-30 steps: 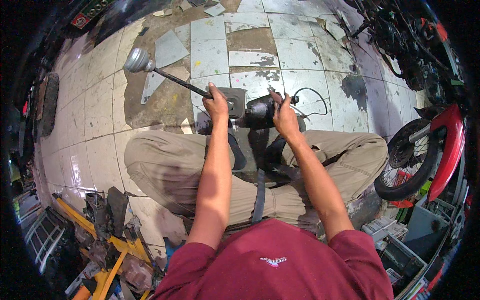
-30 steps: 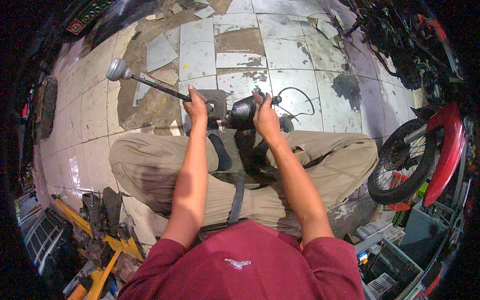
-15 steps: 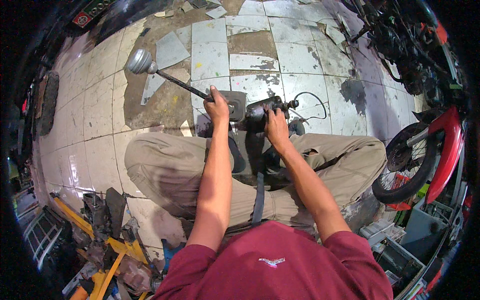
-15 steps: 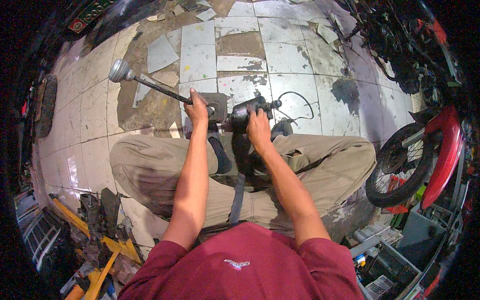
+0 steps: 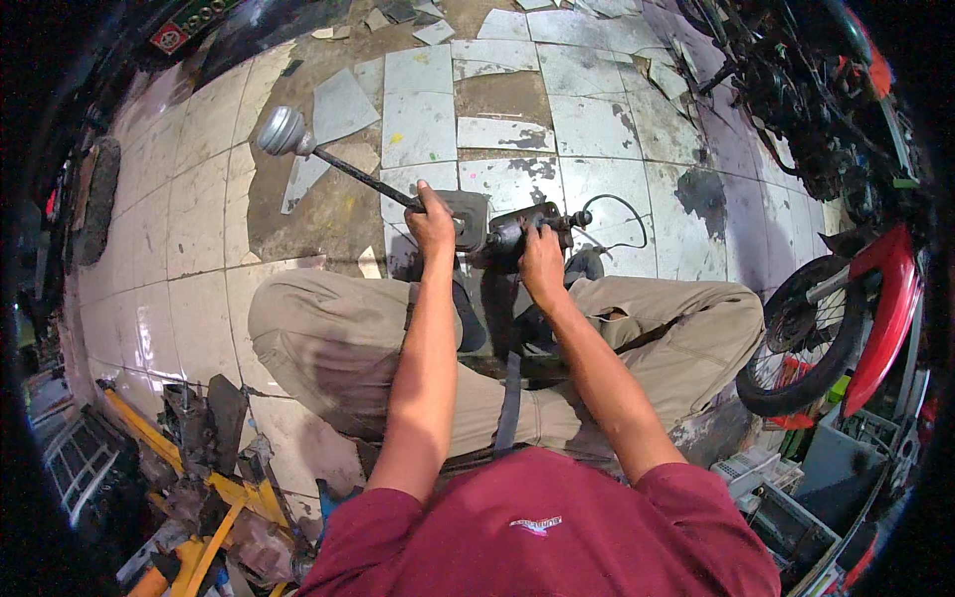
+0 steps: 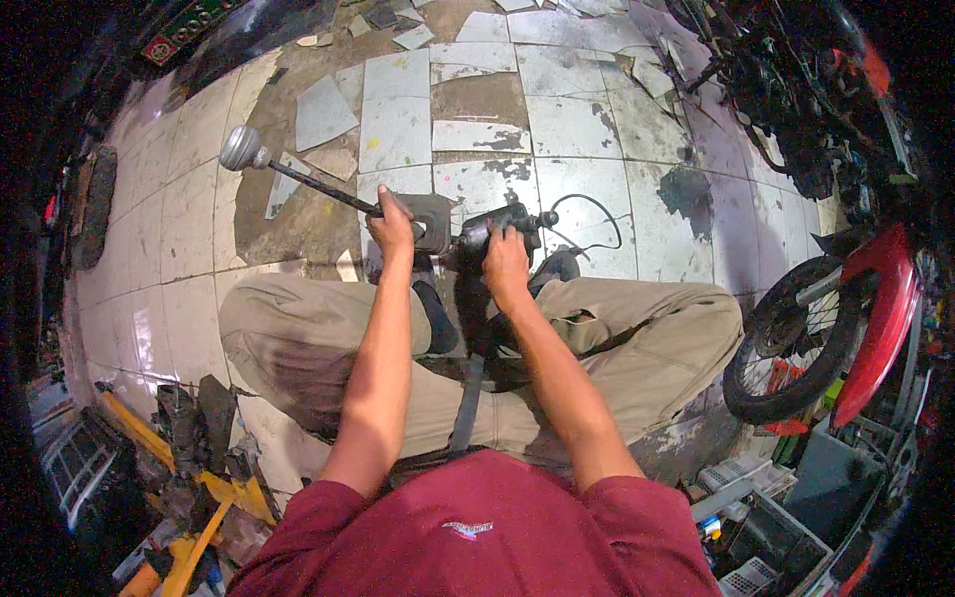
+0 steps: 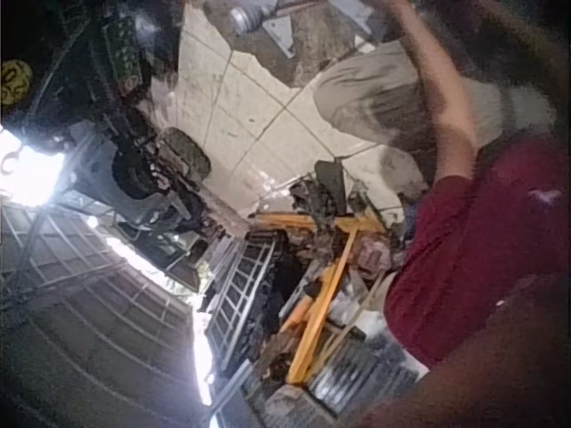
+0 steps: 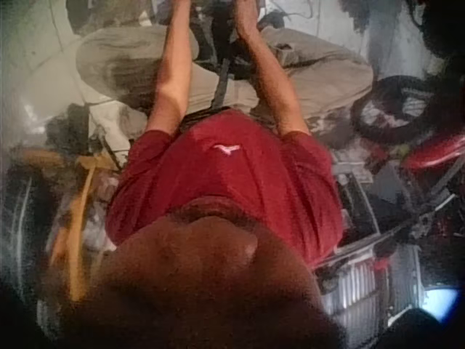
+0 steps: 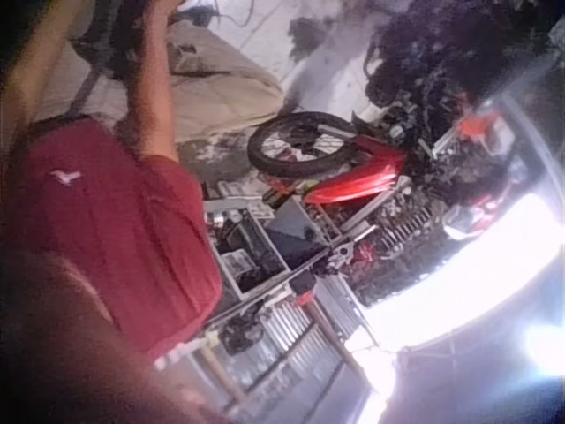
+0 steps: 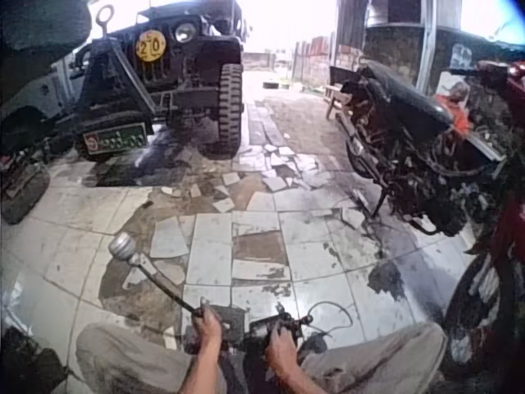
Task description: The person sits on the floor and uses a hammer to repeatedly strike a mechanical component held in their lap. They adjust the position of the part and the hammer between strikes, focusing on a specific area of the assembly.
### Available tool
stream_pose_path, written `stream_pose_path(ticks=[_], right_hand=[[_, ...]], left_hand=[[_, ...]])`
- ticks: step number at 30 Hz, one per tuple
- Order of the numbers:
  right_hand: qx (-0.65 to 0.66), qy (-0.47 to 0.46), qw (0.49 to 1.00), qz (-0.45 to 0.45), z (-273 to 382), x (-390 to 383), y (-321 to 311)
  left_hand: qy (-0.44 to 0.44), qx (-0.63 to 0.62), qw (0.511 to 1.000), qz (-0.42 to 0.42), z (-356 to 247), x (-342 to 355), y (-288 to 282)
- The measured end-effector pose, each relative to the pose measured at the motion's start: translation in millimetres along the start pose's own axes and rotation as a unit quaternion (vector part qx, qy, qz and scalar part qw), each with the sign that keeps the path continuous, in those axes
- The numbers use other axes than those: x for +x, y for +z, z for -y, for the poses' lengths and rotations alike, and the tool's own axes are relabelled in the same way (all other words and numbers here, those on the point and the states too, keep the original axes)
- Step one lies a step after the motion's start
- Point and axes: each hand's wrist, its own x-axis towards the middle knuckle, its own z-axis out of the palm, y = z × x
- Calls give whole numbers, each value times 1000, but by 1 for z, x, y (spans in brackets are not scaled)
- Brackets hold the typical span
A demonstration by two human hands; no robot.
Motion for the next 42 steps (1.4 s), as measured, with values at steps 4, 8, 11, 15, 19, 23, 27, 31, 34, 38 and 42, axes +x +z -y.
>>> stream_pose_path(ticks=[4, 8, 11, 15, 19, 23, 27, 31, 34, 38, 42], right_hand=[[-11, -6, 1000, 0, 1, 10, 8], [-5, 28, 999, 27, -1, 4, 9], [-4, 39, 999, 19, 3, 7, 9], [-22, 40, 998, 43, 7, 30, 14], [-22, 69, 996, 60, 5, 11, 12], [-44, 14, 999, 20, 3, 17, 13], [-53, 60, 995, 54, 5, 39, 18], [-49, 68, 995, 53, 5, 8, 9], [-57, 30, 997, 45, 1, 27, 18], [-51, 26, 997, 42, -1, 33, 17], [-36, 57, 997, 34, 2, 13, 13]], left_hand=[[21, 4, 1000, 4, 6, 3, 0], [14, 1, 1000, 12, 2, -1, -3], [34, 7, 999, 7, 1, 0, -2], [30, 3, 1000, 2, 2, -3, 0], [-9, -10, 1000, -22, 4, 0, 0], [20, 5, 1000, -2, -1, -3, -2], [14, -10, 1000, -1, -3, -4, -1], [26, -4, 1000, -5, 5, 1, -3], [48, 24, 998, -19, 21, 8, -1], [34, 0, 999, 5, 4, -1, -2], [42, -27, 999, -1, 12, 3, -4]])
